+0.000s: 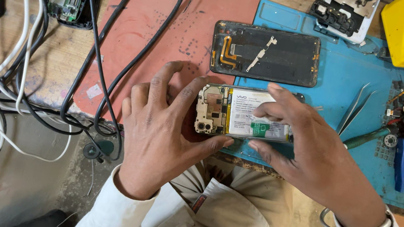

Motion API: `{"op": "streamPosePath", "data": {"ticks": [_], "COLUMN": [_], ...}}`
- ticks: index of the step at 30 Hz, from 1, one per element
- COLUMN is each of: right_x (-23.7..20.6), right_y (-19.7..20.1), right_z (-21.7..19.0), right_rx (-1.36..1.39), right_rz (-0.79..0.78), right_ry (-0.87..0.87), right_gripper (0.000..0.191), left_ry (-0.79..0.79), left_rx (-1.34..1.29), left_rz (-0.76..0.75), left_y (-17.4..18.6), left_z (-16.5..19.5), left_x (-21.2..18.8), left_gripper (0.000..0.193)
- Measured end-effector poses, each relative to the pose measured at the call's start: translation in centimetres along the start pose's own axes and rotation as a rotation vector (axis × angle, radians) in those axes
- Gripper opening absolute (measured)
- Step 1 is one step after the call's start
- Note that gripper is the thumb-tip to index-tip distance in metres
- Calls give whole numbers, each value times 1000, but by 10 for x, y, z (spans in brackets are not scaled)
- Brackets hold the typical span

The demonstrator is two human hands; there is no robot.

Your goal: The person opens a smartphone on a repair bench, pries off the back cover and works on the internal battery with a small tool. They then handle a replacement screen assembly, align it with the phone frame, and use a green screwdriver to drive screws into the frame while holding the phone in the other hand.

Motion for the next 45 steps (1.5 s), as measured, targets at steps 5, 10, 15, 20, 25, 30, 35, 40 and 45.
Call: {"op": "streamPosePath", "data": {"ticks": [5,10,15,20,25,30,35,40,45], "right_x": [8,4,-9,-17,-15,-11,-7,-8,-11], "right_y": [-7,-15,-19,-5,0,2,2,2,1], "right_z": [-7,-7,-3,14,7,-1,-9,-7,-12], "right_rx": [-183,-158,-58,160,146,104,-237,-145,-127], "right_rz": [-82,-86,-6,82,9,100,-41,19,84], "right_ry": [60,4,-48,-176,-80,-146,-156,-172,-182], "right_gripper": [85,80,78,82,91,90,55,27,25], "left_ry": [-8,17,1,27,-6,-11,-12,-47,-40], "left_rx": [-5,-22,-24,-45,-36,-34,-50,-62,-178], "left_rz": [9,-4,-1,-20,25,19,19,52,24], "left_y": [0,-2,-1,-1,1,1,1,4,7], "left_z": [1,-1,-2,-4,-1,-1,-1,0,-3], "left_x": [1,2,0,1,1,1,0,-1,-3], "left_gripper": [90,91,90,88,89,89,89,88,88]}}
Point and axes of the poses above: each hand's wrist, its own x-axis towards the middle knuckle, its own y-axis out of the back of the hand, z = x × y, the point moved 6 cm from there along x, towards the middle knuckle, and after that the axes turned 11 degrees about y, right-handed, at the moved point
